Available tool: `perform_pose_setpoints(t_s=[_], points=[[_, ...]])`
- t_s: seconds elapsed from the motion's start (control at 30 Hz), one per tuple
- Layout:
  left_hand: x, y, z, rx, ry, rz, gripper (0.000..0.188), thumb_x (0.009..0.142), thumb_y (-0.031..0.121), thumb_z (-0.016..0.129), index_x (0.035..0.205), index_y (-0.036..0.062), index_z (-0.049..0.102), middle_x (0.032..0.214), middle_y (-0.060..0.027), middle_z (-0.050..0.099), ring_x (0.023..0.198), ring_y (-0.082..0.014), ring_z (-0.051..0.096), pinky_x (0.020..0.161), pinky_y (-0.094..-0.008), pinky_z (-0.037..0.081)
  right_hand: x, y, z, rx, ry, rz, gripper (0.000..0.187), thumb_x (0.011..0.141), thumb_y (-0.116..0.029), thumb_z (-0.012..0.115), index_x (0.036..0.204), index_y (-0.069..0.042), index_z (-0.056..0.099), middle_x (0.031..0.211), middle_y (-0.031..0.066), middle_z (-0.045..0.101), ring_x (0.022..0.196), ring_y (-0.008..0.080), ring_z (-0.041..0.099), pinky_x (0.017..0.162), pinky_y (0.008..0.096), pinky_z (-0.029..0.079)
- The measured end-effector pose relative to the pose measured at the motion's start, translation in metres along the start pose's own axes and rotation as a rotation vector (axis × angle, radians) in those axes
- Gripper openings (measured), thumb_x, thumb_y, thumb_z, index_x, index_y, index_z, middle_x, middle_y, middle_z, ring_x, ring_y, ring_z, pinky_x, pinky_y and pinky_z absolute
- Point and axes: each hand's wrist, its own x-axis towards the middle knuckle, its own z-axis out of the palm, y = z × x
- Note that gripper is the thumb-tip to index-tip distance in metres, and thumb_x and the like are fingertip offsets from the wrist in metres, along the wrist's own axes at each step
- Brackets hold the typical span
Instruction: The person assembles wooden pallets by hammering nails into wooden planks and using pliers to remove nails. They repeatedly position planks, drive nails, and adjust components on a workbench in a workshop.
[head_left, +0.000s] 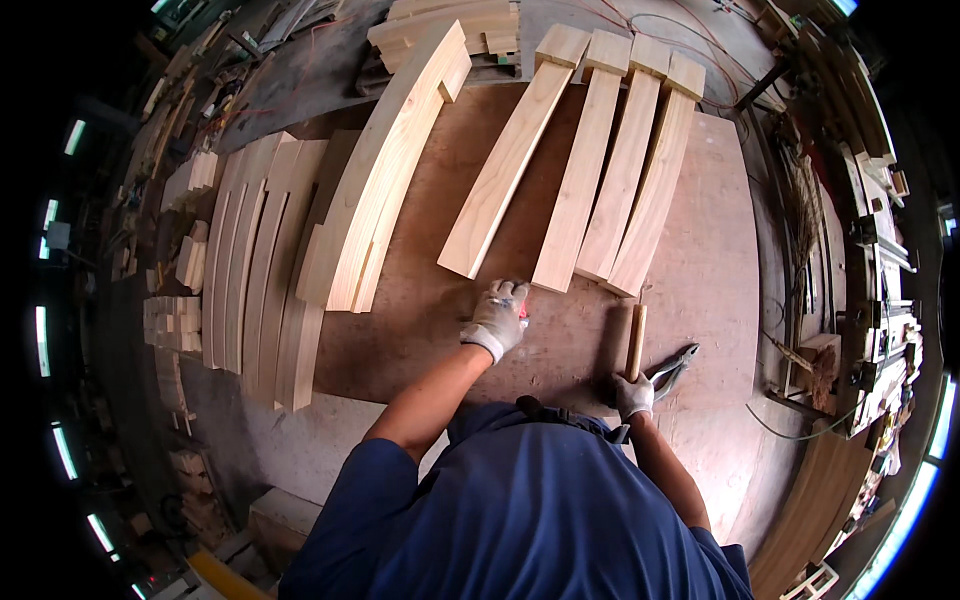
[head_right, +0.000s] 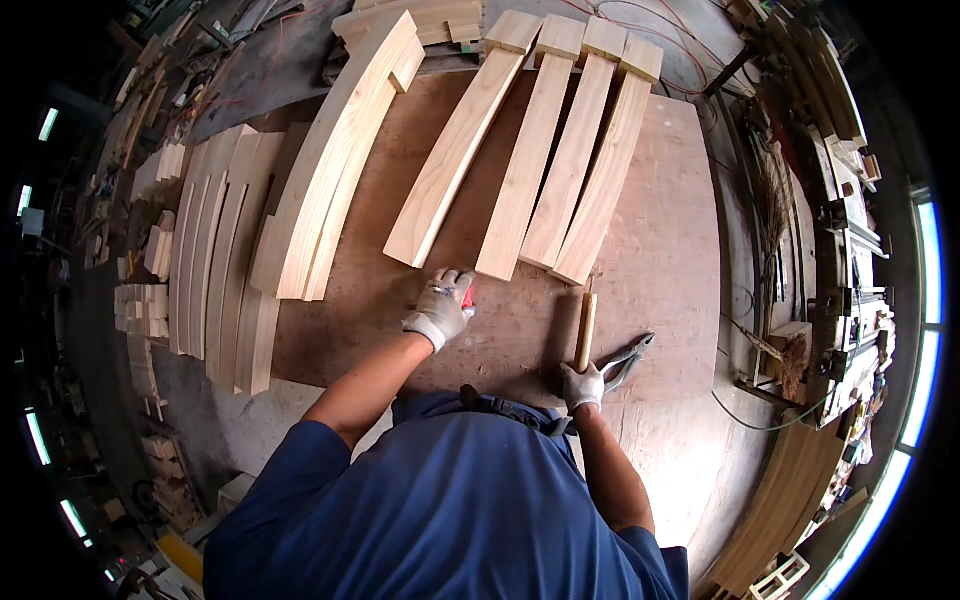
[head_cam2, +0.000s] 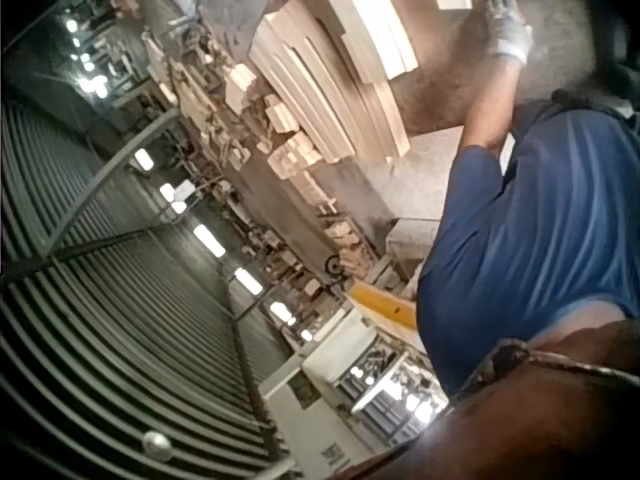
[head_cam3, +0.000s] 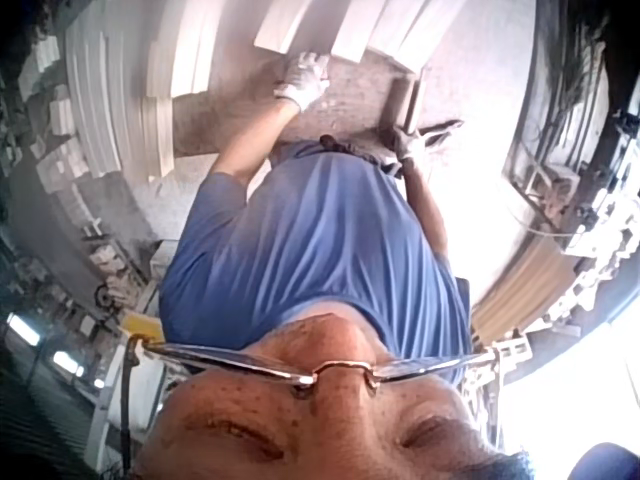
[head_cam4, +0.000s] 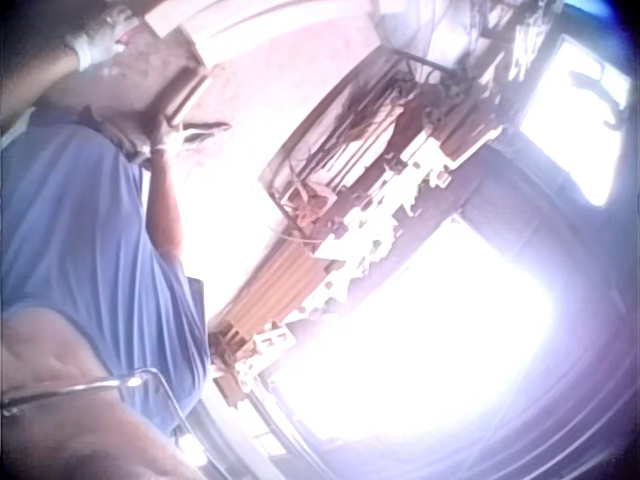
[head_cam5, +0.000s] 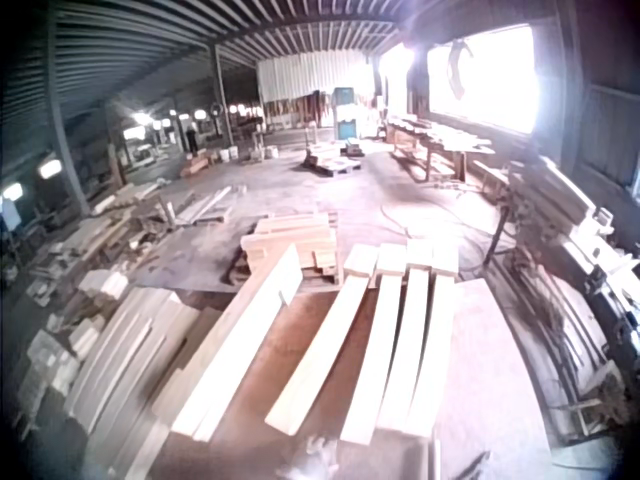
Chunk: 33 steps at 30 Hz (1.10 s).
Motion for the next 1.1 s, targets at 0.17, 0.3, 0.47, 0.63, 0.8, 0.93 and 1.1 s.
perform_pose_setpoints(t_s=[0.17, 0.3, 0.47, 0.63, 0.8, 0.93, 1.1], points=[[-0.039, 0.03, 0.002, 0.062, -0.114, 0.061, 0.06, 0.084, 0.032, 0.084, 0.136, 0.0078, 0.067, 0.13, -0.0196, 0.067, 0.126, -0.0386, 0.063, 0.11, -0.0486, 0.052, 0.002, 0.0, -0.004, -0.118, 0.014, -0.026, 0.033, 0.09, -0.026, 0.086, 0.108, 0.001, 0.078, 0.084, 0.0095, 0.077, 0.074, 0.0199, 0.072, 0.068, 0.0377, 0.058], [-0.062, 0.029, 0.015, -0.063, -0.051, 0.003, 0.062, 0.084, 0.033, 0.083, 0.139, 0.0078, 0.066, 0.13, -0.0208, 0.067, 0.125, -0.0403, 0.063, 0.108, -0.0505, 0.053, 0.028, 0.037, 0.004, -0.053, -0.009, -0.052, 0.038, 0.088, -0.029, 0.088, 0.11, 0.001, 0.079, 0.086, 0.0118, 0.079, 0.078, 0.0233, 0.073, 0.074, 0.0405, 0.059], [-0.105, -0.017, 0.012, -0.114, 0.098, -0.181, 0.065, 0.081, 0.028, 0.085, 0.14, 0.0075, 0.065, 0.131, -0.0218, 0.067, 0.127, -0.0414, 0.063, 0.111, -0.0508, 0.051, 0.033, 0.045, 0.008, 0.139, -0.043, -0.043, 0.03, 0.089, -0.017, 0.085, 0.108, 0.004, 0.078, 0.089, 0.0084, 0.078, 0.076, 0.0186, 0.07, 0.073, 0.0374, 0.059], [-0.165, -0.109, 0.006, -0.035, 0.209, -0.444, 0.061, 0.08, 0.023, 0.083, 0.137, 0.0078, 0.067, 0.132, -0.0225, 0.067, 0.126, -0.0436, 0.063, 0.108, -0.0528, 0.052, 0.034, 0.042, 0.002, 0.093, -0.075, -0.08, 0.027, 0.091, -0.016, 0.083, 0.107, 0.004, 0.079, 0.088, 0.0078, 0.078, 0.075, 0.0186, 0.07, 0.072, 0.0359, 0.058], [-0.202, -0.187, -0.024, -0.019, 0.243, -0.729, 0.066, 0.088, 0.024, 0.079, 0.149, 0.0078, 0.059, 0.145, -0.0236, 0.062, 0.131, -0.0442, 0.061, 0.112, -0.0519, 0.051, 0.031, 0.028, -0.002, 0.045, -0.086, -0.053, 0.026, 0.091, -0.016, 0.083, 0.108, 0.004, 0.08, 0.087, 0.0081, 0.078, 0.075, 0.0181, 0.071, 0.072, 0.0354, 0.058], [-0.213, -0.214, -0.002, 0.225, 0.524, -0.663, 0.065, 0.091, 0.023, 0.079, 0.15, 0.0076, 0.057, 0.146, -0.0215, 0.059, 0.134, -0.0431, 0.057, 0.113, -0.0536, 0.049, 0.031, 0.028, -0.004, 0.012, -0.087, -0.093, 0.03, 0.09, -0.02, 0.084, 0.107, 0.004, 0.08, 0.086, 0.0089, 0.079, 0.076, 0.0184, 0.072, 0.074, 0.0361, 0.059], [-0.181, -0.129, -0.086, 0.157, 0.649, -0.322, 0.062, 0.088, 0.029, 0.084, 0.143, 0.0075, 0.064, 0.143, -0.0158, 0.06, 0.134, -0.0392, 0.056, 0.11, -0.0538, 0.048, 0.027, 0.028, -0.004, -0.069, -0.042, -0.133, 0.029, 0.088, -0.021, 0.084, 0.104, 0.002, 0.08, 0.086, 0.0098, 0.079, 0.075, 0.0197, 0.072, 0.073, 0.0377, 0.059]])
